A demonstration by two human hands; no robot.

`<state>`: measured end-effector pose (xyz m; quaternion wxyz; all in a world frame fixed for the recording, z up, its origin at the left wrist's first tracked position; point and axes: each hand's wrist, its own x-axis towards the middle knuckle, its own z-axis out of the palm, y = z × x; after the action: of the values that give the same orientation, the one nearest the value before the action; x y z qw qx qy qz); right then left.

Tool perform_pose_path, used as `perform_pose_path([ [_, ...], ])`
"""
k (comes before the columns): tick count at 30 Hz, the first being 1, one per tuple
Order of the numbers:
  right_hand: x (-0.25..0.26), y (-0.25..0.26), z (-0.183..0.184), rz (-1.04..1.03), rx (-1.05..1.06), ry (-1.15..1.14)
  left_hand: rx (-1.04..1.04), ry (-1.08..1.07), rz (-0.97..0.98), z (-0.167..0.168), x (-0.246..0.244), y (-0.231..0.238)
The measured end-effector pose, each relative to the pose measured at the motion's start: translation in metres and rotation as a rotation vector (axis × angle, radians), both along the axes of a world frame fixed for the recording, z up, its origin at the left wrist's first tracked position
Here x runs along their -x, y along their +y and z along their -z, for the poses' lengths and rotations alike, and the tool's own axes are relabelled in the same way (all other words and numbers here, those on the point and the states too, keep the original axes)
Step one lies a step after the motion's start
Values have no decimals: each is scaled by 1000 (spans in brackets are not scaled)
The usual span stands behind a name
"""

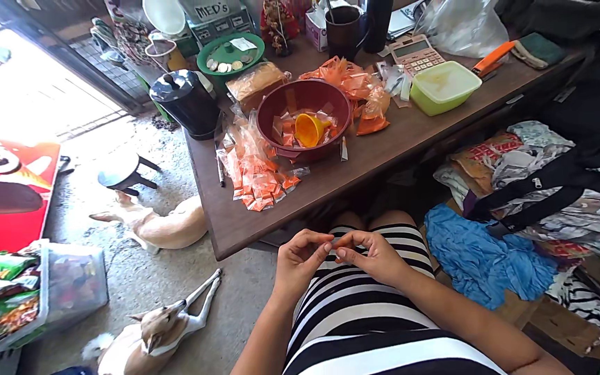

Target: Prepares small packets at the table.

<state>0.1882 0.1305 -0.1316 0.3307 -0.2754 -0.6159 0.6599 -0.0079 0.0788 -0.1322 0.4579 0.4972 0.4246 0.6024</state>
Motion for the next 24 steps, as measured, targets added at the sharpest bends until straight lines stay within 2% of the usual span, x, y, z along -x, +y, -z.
perform_pose_path([
  [5,1,0,5,-30,-100,-47,-2,14,-24,0,-2,-1],
  [16,4,-2,6,-60,-156,-16,-7,33,-75,4,-3,-3],
  [24,2,-3,7,-63,-216,-69,-152,297,-156,6,1,-8],
])
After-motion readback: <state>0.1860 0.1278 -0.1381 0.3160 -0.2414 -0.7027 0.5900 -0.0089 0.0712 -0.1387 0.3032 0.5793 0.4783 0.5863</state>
